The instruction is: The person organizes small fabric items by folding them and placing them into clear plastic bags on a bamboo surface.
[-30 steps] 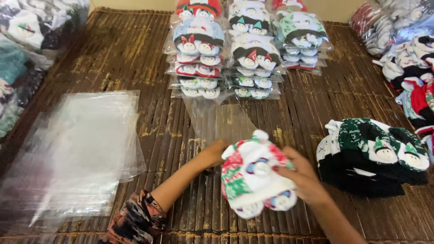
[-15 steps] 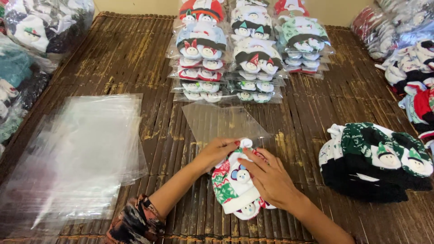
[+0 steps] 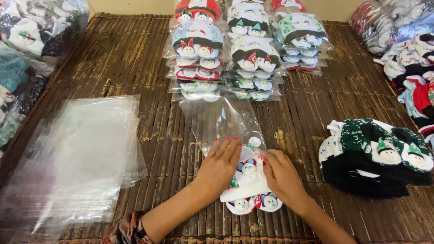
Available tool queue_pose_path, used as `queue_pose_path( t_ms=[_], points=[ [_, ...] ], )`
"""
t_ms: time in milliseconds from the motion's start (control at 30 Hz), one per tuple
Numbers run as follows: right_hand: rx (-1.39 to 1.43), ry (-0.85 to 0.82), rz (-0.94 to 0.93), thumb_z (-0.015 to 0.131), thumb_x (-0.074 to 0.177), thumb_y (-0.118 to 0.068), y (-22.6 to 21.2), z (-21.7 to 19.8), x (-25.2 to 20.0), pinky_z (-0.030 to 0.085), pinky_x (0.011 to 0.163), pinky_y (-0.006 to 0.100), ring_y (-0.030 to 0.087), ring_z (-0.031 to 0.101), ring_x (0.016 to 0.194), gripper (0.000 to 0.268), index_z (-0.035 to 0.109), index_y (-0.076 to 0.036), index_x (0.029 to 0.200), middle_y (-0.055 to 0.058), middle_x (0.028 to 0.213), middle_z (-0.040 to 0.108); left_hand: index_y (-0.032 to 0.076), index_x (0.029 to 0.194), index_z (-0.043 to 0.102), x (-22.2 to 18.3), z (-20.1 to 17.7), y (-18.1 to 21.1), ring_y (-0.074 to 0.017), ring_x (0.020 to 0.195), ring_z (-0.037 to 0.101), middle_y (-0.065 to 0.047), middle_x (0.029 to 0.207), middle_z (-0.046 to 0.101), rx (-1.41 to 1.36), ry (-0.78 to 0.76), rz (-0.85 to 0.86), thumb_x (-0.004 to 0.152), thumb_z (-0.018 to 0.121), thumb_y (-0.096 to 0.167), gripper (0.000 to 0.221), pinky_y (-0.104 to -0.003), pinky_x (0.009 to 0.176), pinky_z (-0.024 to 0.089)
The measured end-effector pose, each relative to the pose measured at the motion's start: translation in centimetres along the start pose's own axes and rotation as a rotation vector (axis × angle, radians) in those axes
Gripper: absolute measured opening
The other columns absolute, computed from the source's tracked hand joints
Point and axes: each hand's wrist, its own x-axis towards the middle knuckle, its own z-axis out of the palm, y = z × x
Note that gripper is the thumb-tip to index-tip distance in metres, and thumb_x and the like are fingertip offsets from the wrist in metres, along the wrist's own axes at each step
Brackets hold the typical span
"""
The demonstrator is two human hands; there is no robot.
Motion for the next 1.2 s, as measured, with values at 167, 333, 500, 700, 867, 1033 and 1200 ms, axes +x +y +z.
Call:
queue_pose_path(
  t_ms=[167,333,500,700,867,1033,1200],
  points=[
    [0.067,-0.053,0.246,0.055,0.097,-0.029,0.9,-2.8,-1.3,0.055,0.084,0.040,0.024,0.067,0.099,0.037,0.059,-0.007,0.127,0.010,0.117,0.065,0.007,0.158,0.033,-0.4,1.1,-1.2,-0.0407,0.132,0.040,-0.023,0.158,0.036,-0.059,-0.161,-0.149,0.073,0.064,-0.003,0.091,-0.051,0.110,0.034],
    [-0.100,-0.332,0.501,0.055,0.096,-0.051,2.0,-3.5,-3.3,0.053,0.077,0.036,0.015,0.065,0.084,0.046,0.062,-0.016,0.124,-0.001,0.108,0.063,0.003,0.124,0.051,-1.6,0.1,-1.3,-0.0289,0.088,0.059,-0.013,0.108,0.054,-0.001,-0.006,-0.231,0.085,0.060,0.006,0.040,-0.040,0.077,0.056],
    [0.146,-0.319,0.457,0.077,0.083,-0.054,2.8,-0.5,-3.7,0.053,0.068,0.031,0.014,0.058,0.077,0.050,0.062,-0.008,0.096,0.002,0.094,0.056,0.004,0.103,0.054,-2.5,1.7,-1.0,-0.0189,0.066,0.058,-0.010,0.087,0.057,-0.052,-0.030,-0.104,0.084,0.066,0.004,0.022,-0.030,0.053,0.053],
    [1.097,-0.163,0.596,0.065,0.090,0.002,-0.9,-1.3,-2.7,0.063,0.047,0.034,0.030,0.074,0.063,0.040,0.046,0.008,0.125,0.028,0.090,0.071,0.004,0.104,0.059,-1.9,0.0,0.0,-0.0234,0.073,0.060,-0.011,0.098,0.059,-0.091,0.112,-0.016,0.084,0.066,0.009,0.022,-0.034,0.059,0.053],
    [1.314,0.064,0.724,0.062,0.091,0.005,1.1,0.3,-1.4,0.061,0.062,0.037,0.033,0.068,0.079,0.036,0.048,0.009,0.124,0.029,0.099,0.064,-0.005,0.103,0.067,-1.1,-0.5,-0.1,-0.0242,0.066,0.066,-0.018,0.096,0.067,-0.283,0.130,-0.097,0.084,0.069,0.000,0.020,-0.030,0.051,0.058],
    [1.386,0.068,0.809,0.059,0.093,0.005,1.1,-0.1,-1.1,0.059,0.070,0.038,0.033,0.066,0.085,0.039,0.047,0.009,0.130,0.029,0.103,0.061,-0.001,0.104,0.069,-1.1,-0.9,-0.2,-0.0318,0.079,0.068,-0.016,0.104,0.065,-0.463,0.020,-0.248,0.084,0.068,0.002,0.021,-0.039,0.065,0.061],
    [1.394,0.000,0.795,0.062,0.096,-0.018,0.9,-0.8,-0.4,0.057,0.068,0.033,0.026,0.067,0.085,0.045,0.058,0.010,0.131,0.027,0.105,0.069,0.000,0.150,0.038,0.6,2.7,-1.3,-0.0476,0.143,0.039,-0.026,0.157,0.037,-0.509,0.087,-0.079,0.086,0.070,0.012,0.072,-0.058,0.114,0.035]
  ],
)
